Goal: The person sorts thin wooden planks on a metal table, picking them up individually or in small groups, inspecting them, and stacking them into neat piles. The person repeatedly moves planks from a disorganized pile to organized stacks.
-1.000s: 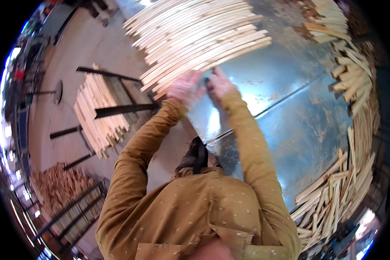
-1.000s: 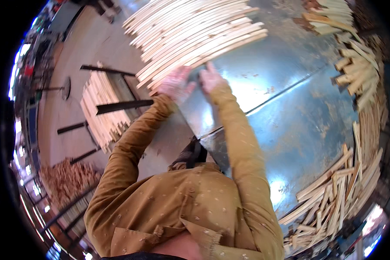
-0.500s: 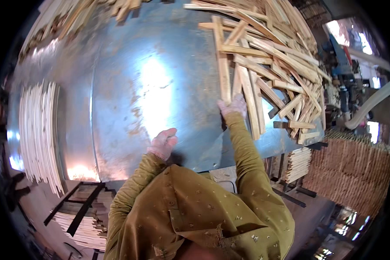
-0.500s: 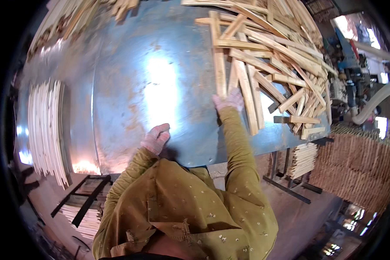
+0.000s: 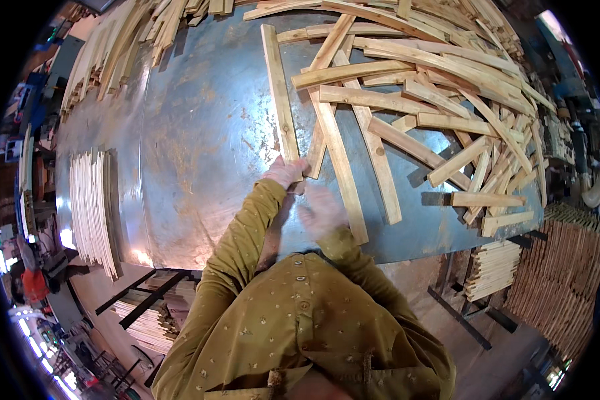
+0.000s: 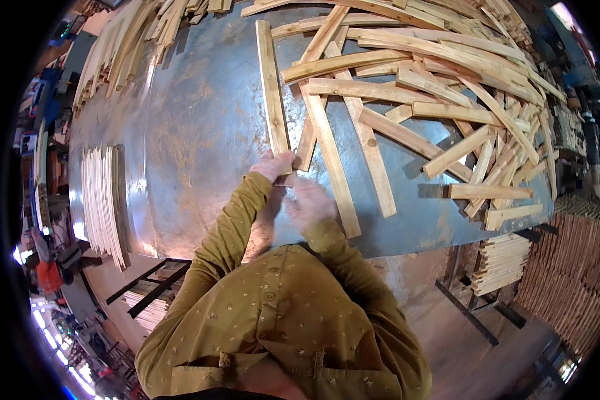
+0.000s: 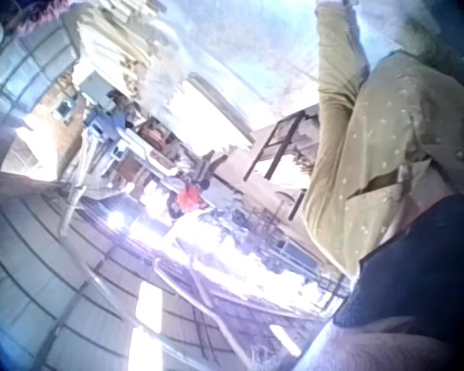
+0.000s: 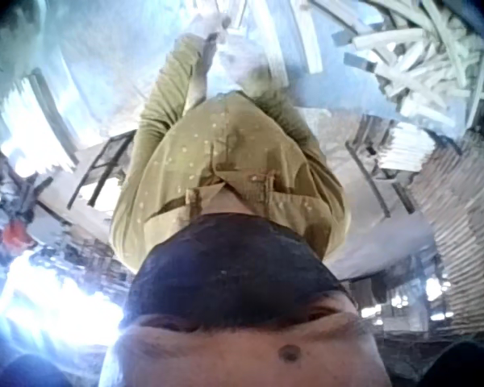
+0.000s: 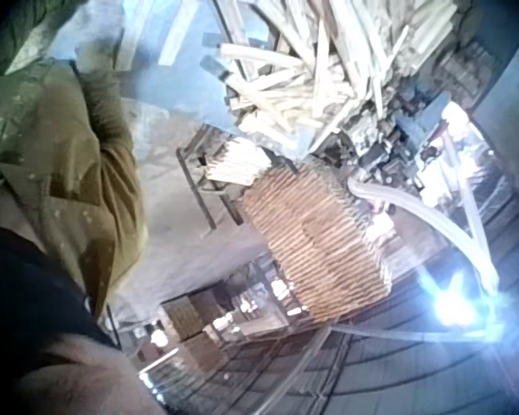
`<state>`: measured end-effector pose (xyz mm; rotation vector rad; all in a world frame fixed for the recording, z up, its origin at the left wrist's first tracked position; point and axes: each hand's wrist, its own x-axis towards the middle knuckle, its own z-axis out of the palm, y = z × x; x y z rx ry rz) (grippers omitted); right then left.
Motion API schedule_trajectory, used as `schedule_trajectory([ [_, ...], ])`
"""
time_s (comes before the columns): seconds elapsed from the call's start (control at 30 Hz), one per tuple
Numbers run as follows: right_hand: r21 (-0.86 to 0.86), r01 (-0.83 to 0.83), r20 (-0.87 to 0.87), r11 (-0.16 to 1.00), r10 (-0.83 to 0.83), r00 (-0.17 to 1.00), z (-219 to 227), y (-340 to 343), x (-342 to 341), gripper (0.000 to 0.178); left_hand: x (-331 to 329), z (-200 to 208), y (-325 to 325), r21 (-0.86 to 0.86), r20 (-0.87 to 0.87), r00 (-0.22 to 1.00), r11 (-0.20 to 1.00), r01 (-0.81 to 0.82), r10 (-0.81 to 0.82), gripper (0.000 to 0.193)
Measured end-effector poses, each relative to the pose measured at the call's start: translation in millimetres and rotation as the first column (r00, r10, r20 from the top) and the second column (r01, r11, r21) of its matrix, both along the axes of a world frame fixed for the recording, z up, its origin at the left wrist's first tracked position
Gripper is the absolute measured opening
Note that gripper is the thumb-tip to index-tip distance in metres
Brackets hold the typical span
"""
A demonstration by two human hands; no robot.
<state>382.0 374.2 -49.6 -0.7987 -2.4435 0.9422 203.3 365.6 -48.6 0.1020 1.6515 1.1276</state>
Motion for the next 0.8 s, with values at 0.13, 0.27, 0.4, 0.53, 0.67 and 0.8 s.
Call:
schedule_trajectory([
  [0.13, 0.412, 0.356, 0.486, 0.839, -0.533, 0.693, 24, 67, 48, 0.094, 10, 20, 1, 0.067, 0.054, 0.997, 0.996, -0.052, 0.048, 0.025],
  [0.27, 0.211, 0.401, 0.582, 0.891, -0.445, 0.680, 5, 83, 61, 0.096, 18, 27, -32, 0.253, 0.360, 0.890, 0.889, -0.381, 0.279, 0.022],
  [0.4, 0.089, 0.385, 0.450, 0.919, -0.382, 0.807, -1, 101, 34, 0.094, 16, 2, -117, 0.223, 0.384, 0.894, 0.916, -0.333, 0.231, 0.022],
  [0.53, 0.404, 0.077, 0.101, 0.911, -0.128, 0.987, 37, 134, -57, 0.076, 24, -23, -199, 0.065, 0.147, 0.983, 0.991, -0.117, 0.106, 0.028],
  [0.67, 0.635, -0.094, 0.337, 0.767, -0.166, 0.927, 32, 211, -162, 0.057, 18, 15, -208, -0.334, -0.160, 0.850, 0.838, 0.431, -0.501, 0.042],
  [0.8, 0.529, -0.271, 0.591, 0.804, -0.121, 0.797, 22, 209, -201, 0.023, 21, 43, -212, 0.079, -0.307, 0.950, 0.996, -0.032, 0.055, 0.073],
])
